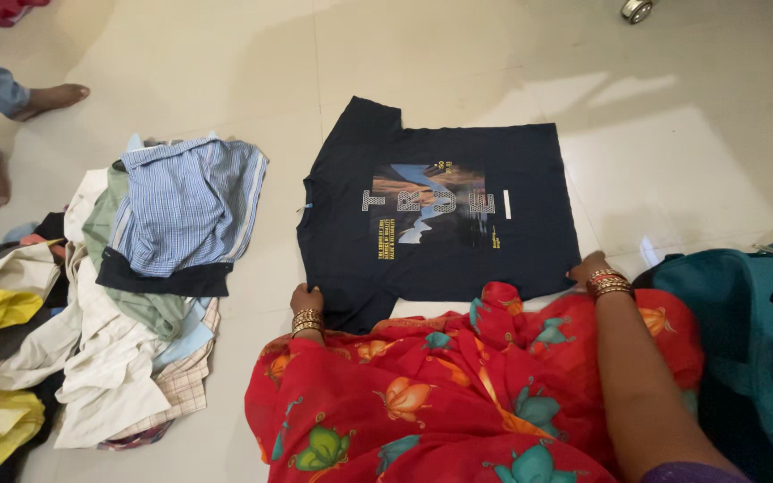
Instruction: The person folds a t-shirt by hand while sitting on the floor, smoothing it out and then folding the sides and bottom into a square shape before placing it into a bag.
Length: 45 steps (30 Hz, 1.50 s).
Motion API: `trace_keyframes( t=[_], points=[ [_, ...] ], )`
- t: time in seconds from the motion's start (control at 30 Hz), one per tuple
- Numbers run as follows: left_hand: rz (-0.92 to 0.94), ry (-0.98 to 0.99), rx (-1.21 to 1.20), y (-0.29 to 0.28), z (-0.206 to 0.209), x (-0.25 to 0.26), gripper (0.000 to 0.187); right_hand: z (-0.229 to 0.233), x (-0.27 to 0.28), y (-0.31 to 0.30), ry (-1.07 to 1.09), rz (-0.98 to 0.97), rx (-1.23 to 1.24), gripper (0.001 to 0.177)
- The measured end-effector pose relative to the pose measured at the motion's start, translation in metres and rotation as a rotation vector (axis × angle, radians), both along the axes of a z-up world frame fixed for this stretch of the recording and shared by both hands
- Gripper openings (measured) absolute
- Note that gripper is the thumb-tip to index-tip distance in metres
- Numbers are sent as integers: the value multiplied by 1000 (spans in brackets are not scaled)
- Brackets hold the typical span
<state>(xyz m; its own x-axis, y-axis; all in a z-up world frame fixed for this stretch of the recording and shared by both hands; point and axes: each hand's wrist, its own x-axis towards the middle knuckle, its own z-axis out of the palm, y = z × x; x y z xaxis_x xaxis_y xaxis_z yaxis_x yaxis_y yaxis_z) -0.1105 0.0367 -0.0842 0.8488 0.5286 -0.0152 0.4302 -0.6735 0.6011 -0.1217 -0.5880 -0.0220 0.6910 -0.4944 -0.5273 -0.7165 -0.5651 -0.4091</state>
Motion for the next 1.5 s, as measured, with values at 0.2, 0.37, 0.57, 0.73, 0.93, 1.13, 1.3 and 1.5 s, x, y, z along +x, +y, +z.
trace_keyframes(
  t=[0.2,0.37,0.57,0.73,0.93,1.13,1.3,1.5],
  points=[
    [-21,-142,-46,3,21,-4,34,-6,-4,-3,-452,-50,208,58],
    [-33,-235,-197,20,28,-9,27,9,0,-12,-1067,329,-298,39],
    [-131,-533,-487,34,71,-25,23,69,-14,-13,-1060,10,302,19],
    [-109,-540,-268,44,165,-79,20,135,-50,-21,-1208,56,342,15],
    [-112,-830,-570,31,283,-121,16,202,-82,-32,-1308,97,43,5],
    [-142,-936,-648,20,366,-105,9,221,-44,-62,-1472,156,392,17],
    [-146,-859,-657,27,345,-2,18,232,41,-33,-1477,264,323,19],
    [-100,-710,-1006,51,185,179,11,178,155,10,-1232,207,159,23]
  ],
)
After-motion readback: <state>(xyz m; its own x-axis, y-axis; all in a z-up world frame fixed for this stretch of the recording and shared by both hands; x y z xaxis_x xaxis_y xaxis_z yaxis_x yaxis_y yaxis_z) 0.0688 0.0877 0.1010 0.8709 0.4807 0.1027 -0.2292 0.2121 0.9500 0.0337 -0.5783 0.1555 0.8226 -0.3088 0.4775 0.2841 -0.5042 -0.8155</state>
